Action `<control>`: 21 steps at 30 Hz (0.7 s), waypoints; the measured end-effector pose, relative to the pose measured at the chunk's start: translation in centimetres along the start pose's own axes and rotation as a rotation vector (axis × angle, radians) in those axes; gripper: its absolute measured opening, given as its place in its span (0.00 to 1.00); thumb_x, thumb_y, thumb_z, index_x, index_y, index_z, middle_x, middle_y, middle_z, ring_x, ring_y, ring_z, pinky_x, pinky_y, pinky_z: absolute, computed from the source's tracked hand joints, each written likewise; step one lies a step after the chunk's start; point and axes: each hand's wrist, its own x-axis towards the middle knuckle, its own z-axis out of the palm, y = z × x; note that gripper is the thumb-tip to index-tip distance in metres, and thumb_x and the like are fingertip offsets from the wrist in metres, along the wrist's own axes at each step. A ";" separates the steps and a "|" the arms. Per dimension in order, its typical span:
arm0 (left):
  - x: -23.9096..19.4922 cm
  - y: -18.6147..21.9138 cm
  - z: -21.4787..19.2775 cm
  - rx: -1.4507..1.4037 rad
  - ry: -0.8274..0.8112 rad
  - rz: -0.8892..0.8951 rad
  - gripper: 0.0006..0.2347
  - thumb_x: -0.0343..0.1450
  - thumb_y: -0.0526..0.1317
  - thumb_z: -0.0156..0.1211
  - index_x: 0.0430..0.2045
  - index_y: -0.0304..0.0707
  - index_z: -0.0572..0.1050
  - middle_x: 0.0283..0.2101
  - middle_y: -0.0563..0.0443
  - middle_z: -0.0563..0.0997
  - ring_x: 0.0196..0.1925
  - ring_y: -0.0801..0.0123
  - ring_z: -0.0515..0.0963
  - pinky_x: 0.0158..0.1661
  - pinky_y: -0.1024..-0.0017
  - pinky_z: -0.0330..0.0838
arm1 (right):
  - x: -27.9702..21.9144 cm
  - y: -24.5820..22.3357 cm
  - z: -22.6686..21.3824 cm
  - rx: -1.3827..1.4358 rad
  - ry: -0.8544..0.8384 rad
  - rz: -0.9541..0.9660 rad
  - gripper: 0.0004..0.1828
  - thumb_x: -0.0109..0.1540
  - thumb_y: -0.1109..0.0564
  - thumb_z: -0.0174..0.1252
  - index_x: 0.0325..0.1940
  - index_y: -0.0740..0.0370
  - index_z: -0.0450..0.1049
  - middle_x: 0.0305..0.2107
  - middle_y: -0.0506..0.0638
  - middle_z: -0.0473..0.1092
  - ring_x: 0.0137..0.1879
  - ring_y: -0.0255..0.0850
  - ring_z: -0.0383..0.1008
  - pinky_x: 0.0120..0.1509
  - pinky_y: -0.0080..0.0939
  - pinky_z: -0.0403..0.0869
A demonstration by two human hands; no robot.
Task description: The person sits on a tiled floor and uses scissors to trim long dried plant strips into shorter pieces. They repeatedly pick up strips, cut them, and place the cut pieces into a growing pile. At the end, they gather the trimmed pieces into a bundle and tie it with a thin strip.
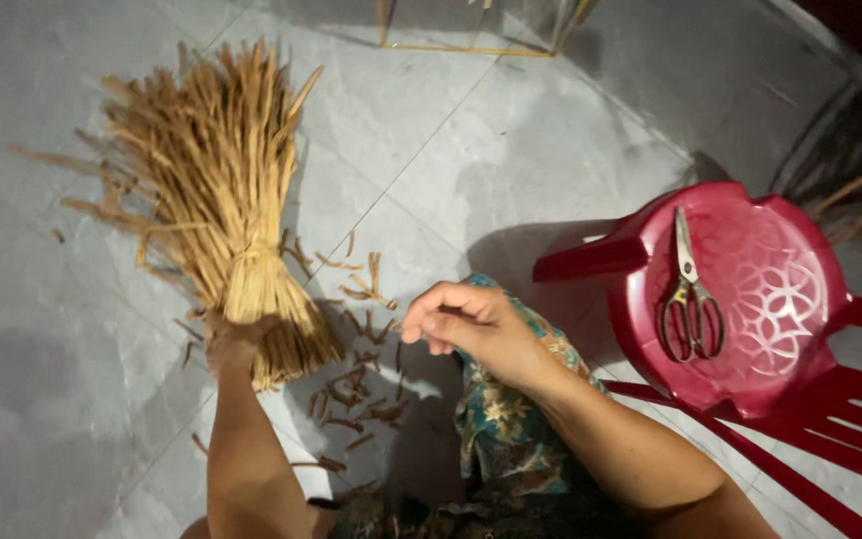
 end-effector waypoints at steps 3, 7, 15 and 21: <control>-0.9 -0.1 0.4 0.001 -0.019 -0.103 0.58 0.55 0.65 0.71 0.77 0.34 0.44 0.71 0.30 0.67 0.71 0.40 0.68 0.68 0.50 0.65 | 0.1 -0.2 -0.3 0.017 -0.025 0.017 0.08 0.69 0.59 0.54 0.45 0.63 0.79 0.36 0.46 0.78 0.35 0.29 0.70 0.41 0.31 0.71; -3.1 -2.5 1.8 0.032 0.006 -0.200 0.58 0.56 0.65 0.71 0.76 0.35 0.43 0.72 0.30 0.63 0.73 0.39 0.63 0.68 0.48 0.61 | 0.0 0.2 -0.8 0.026 -0.018 -0.010 0.09 0.68 0.59 0.53 0.47 0.62 0.78 0.36 0.46 0.79 0.35 0.29 0.70 0.41 0.31 0.72; -7.1 -5.8 2.8 0.085 -0.101 -0.199 0.60 0.55 0.67 0.68 0.76 0.42 0.34 0.76 0.36 0.50 0.76 0.38 0.51 0.70 0.43 0.49 | -0.8 0.5 -1.6 0.093 -0.044 -0.076 0.09 0.68 0.58 0.55 0.47 0.62 0.78 0.37 0.45 0.78 0.34 0.28 0.69 0.41 0.30 0.70; -6.2 -2.7 -4.3 0.011 0.005 0.286 0.56 0.64 0.72 0.60 0.74 0.24 0.43 0.68 0.18 0.59 0.70 0.35 0.61 0.68 0.56 0.58 | -1.0 0.9 -2.1 0.211 -0.002 -0.131 0.08 0.68 0.58 0.56 0.47 0.62 0.78 0.36 0.46 0.78 0.35 0.28 0.69 0.40 0.30 0.69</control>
